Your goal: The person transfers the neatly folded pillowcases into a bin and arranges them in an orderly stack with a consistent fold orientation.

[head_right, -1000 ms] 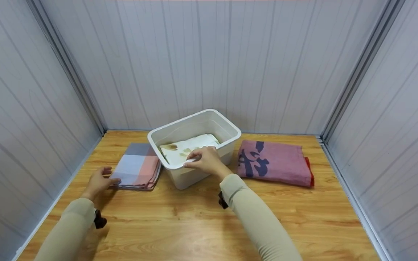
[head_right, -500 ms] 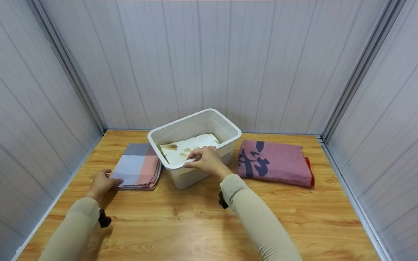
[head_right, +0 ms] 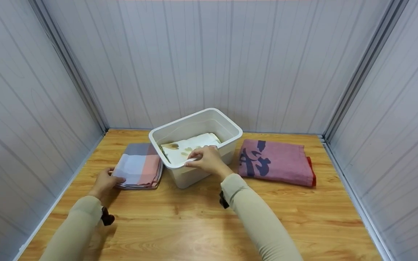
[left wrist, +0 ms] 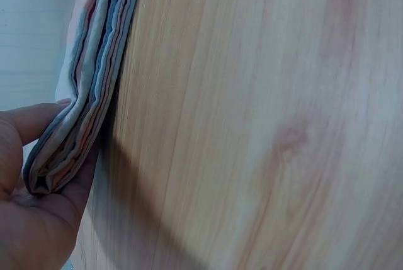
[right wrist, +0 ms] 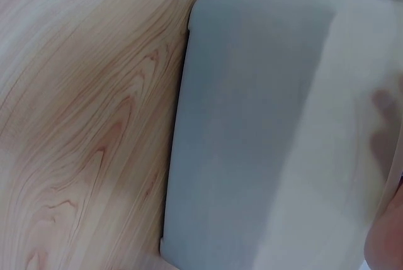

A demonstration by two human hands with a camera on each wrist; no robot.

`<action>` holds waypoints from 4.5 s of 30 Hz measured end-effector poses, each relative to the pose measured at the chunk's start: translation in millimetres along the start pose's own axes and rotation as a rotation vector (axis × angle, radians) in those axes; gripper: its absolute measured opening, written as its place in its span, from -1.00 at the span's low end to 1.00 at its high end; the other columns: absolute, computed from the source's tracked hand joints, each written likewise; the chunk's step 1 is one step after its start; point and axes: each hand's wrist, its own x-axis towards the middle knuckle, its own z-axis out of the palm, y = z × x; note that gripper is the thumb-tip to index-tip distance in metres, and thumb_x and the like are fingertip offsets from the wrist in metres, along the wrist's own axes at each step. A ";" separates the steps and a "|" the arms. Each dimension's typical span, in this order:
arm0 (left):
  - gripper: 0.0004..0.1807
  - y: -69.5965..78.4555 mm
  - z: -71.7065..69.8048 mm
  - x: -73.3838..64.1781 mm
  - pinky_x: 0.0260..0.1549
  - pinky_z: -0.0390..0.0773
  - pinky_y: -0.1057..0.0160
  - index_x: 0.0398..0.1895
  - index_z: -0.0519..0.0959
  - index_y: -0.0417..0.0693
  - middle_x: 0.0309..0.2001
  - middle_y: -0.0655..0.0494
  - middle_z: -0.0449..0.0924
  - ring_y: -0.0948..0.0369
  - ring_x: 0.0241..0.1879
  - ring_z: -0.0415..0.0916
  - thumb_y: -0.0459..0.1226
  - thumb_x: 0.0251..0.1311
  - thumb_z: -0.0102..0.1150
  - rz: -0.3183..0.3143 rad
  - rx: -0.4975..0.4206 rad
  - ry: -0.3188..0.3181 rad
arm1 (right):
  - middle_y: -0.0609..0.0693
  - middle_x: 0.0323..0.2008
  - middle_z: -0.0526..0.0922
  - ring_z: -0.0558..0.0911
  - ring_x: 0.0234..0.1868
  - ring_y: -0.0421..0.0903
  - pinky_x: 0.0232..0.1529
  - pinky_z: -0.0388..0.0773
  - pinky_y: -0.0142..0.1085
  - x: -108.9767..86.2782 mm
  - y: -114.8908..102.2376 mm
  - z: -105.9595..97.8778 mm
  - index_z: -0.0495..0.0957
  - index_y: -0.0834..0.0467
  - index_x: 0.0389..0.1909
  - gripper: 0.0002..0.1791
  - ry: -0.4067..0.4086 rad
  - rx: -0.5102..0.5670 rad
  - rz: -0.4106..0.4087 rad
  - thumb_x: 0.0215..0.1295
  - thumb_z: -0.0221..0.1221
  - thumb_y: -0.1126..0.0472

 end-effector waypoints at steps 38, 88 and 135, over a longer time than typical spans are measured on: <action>-0.79 82.8 -72.0 -2.0 -0.67 0.28 0.34 -0.39 0.44 -0.25 -0.52 0.06 0.26 0.22 -0.56 0.24 -0.45 -0.10 0.27 0.276 -0.050 0.122 | -0.28 -0.47 0.63 0.49 -0.42 -0.12 -0.28 0.26 -0.27 0.0 3.3 1.7 0.68 -0.05 -0.46 -0.70 0.017 0.006 -0.014 -0.20 0.40 -0.14; -0.85 179.7 -97.9 -24.4 -0.61 0.23 0.29 -0.45 0.52 -0.26 -0.60 0.09 0.26 0.24 -0.60 0.17 -0.53 -0.13 0.28 0.532 0.127 -0.695 | -0.25 -0.41 0.65 0.49 -0.38 -0.17 -0.25 0.28 -0.26 -1.9 7.1 -5.1 0.68 -0.01 -0.43 -0.70 0.001 0.023 0.020 -0.17 0.40 -0.08; -0.75 219.5 -7.4 -43.0 -0.49 0.46 0.28 -0.38 0.59 -0.27 -0.43 -0.04 0.55 0.23 -0.49 0.36 -0.45 -0.21 0.41 0.657 -0.208 -0.725 | 0.17 -0.49 0.58 0.53 -0.48 -0.17 -0.49 0.53 -0.31 -72.9 -37.7 -38.4 0.55 0.36 -0.47 -0.84 0.038 0.488 0.049 -0.08 0.34 0.43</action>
